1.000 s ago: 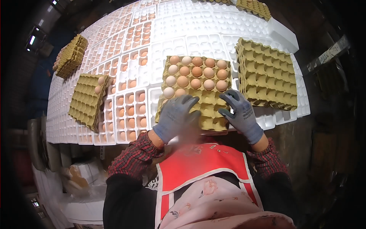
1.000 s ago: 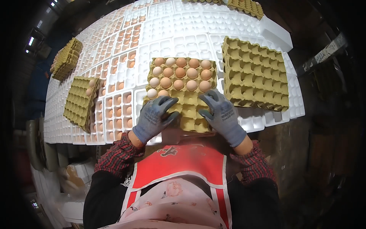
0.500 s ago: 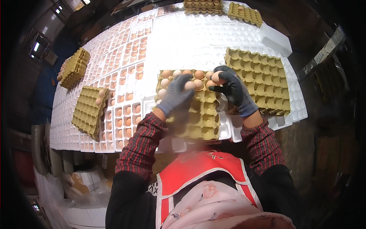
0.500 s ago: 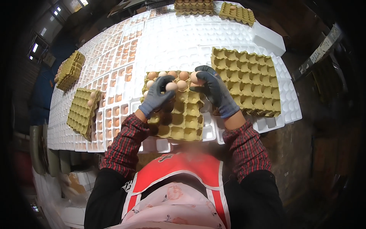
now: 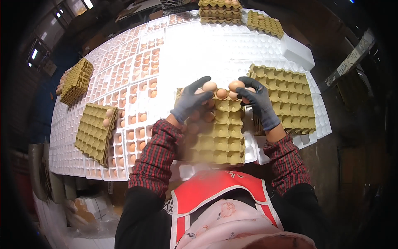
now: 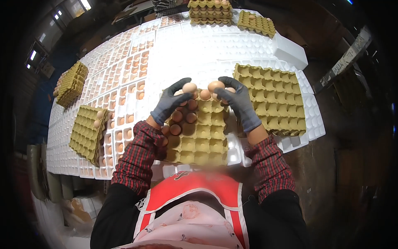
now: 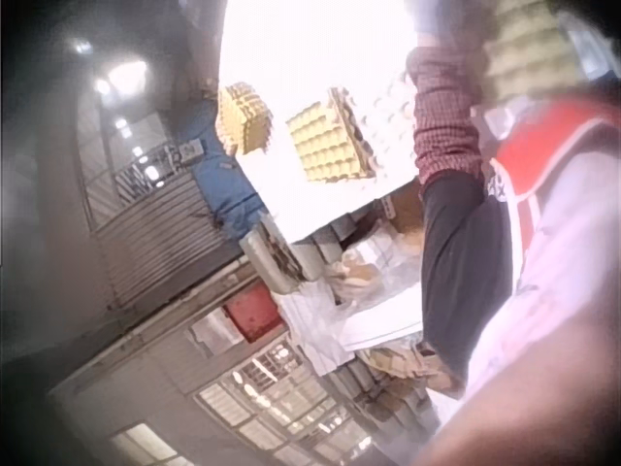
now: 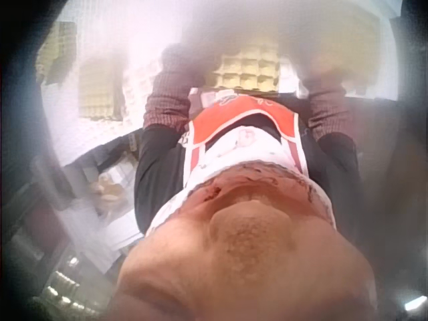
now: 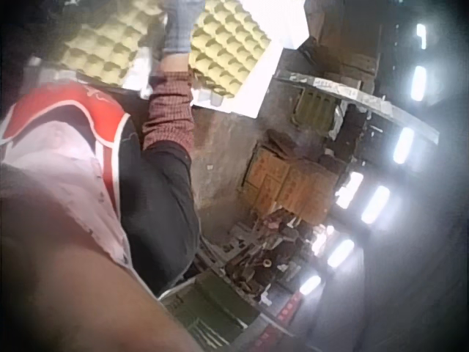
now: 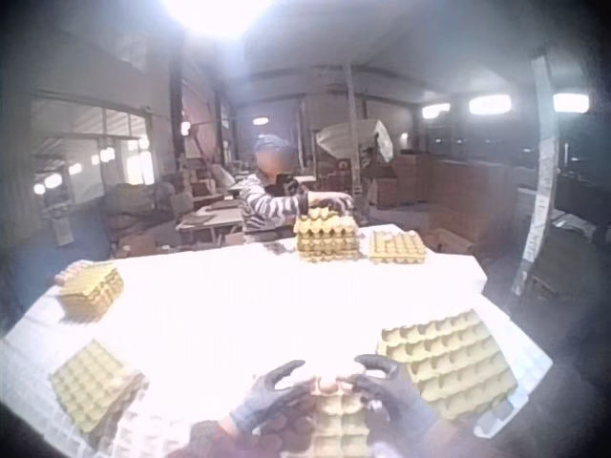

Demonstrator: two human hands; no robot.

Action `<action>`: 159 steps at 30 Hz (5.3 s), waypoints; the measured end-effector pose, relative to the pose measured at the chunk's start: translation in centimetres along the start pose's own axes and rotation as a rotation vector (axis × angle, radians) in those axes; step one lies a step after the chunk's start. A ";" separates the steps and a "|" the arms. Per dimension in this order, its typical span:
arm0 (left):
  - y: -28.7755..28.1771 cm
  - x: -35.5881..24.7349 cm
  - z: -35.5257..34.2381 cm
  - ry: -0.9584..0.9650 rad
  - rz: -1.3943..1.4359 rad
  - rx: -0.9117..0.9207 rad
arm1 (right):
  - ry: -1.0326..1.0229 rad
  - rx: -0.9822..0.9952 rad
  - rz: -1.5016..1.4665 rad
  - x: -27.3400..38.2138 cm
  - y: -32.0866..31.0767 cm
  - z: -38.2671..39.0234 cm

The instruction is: The person transfers eggs by hand from cardboard cartons into the slots of plastic trays and moves empty cartons on the table.

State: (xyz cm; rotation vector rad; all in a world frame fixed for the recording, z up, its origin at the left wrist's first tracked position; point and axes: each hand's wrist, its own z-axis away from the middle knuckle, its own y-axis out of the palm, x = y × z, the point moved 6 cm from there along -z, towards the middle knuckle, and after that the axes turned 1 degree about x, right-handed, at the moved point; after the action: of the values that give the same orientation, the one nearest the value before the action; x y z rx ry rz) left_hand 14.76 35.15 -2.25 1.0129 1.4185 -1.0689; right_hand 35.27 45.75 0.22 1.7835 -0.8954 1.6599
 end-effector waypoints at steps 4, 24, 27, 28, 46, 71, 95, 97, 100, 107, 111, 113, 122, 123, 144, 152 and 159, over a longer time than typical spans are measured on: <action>1.6 -2.2 -3.5 0.145 -0.555 0.212 | 0.175 0.039 -0.549 1.7 0.0 -2.3; -24.5 4.2 7.7 -0.559 -1.324 -0.212 | -0.287 0.482 0.622 2.6 17.3 -4.6; -24.0 6.0 5.5 -0.561 -1.490 0.030 | -0.373 0.695 0.838 0.1 26.6 -5.3; -25.0 6.6 5.8 -0.543 -1.508 0.006 | -0.408 0.736 0.965 -1.0 29.6 -5.9; -28.6 13.4 0.2 -0.128 -1.281 -0.224 | -0.615 0.455 1.120 -0.4 28.5 -6.1; -5.2 -1.5 10.9 0.279 -1.031 0.208 | -0.146 0.169 1.223 -0.9 11.8 4.1; -10.8 -1.0 5.6 0.160 -0.708 0.017 | -0.195 0.021 0.817 -1.3 8.3 -1.5; -13.8 1.5 4.8 -0.275 0.173 0.093 | 0.271 -0.012 -0.177 -2.3 9.0 -2.0; -14.3 3.5 2.6 0.127 0.487 0.169 | 0.423 0.093 -0.642 -4.3 10.2 -4.5; -20.9 6.2 -8.5 -0.290 -0.156 -0.186 | 0.322 -0.061 0.046 -5.8 14.1 -19.2; -20.2 4.4 -15.3 -0.149 -1.147 -0.038 | 0.076 0.031 0.862 -8.2 15.6 -26.1; -21.3 5.5 -16.3 -0.316 -1.370 0.077 | 0.035 0.151 1.095 -8.5 17.3 -27.0; -21.4 7.9 -23.4 -0.335 -1.388 0.172 | -0.033 0.049 1.374 -10.8 15.9 -30.6; -21.0 7.3 -23.6 -0.174 -1.331 0.087 | -0.019 0.040 1.375 -10.7 14.9 -31.0; -8.2 3.5 -0.4 0.380 -1.148 0.362 | -0.109 0.221 1.043 -2.2 16.0 0.6; -8.5 -0.6 -1.3 0.221 -0.551 0.316 | 0.321 0.089 -0.127 -3.2 7.7 -3.1; -3.2 3.9 -1.9 0.148 -0.815 0.284 | 0.019 0.225 1.218 -3.4 9.2 -7.1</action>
State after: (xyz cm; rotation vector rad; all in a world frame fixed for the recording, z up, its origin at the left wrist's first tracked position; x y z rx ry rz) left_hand 10.86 36.31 -5.79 0.7082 1.9026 -1.8519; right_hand 23.59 45.67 -2.98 1.3447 -2.0998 2.5159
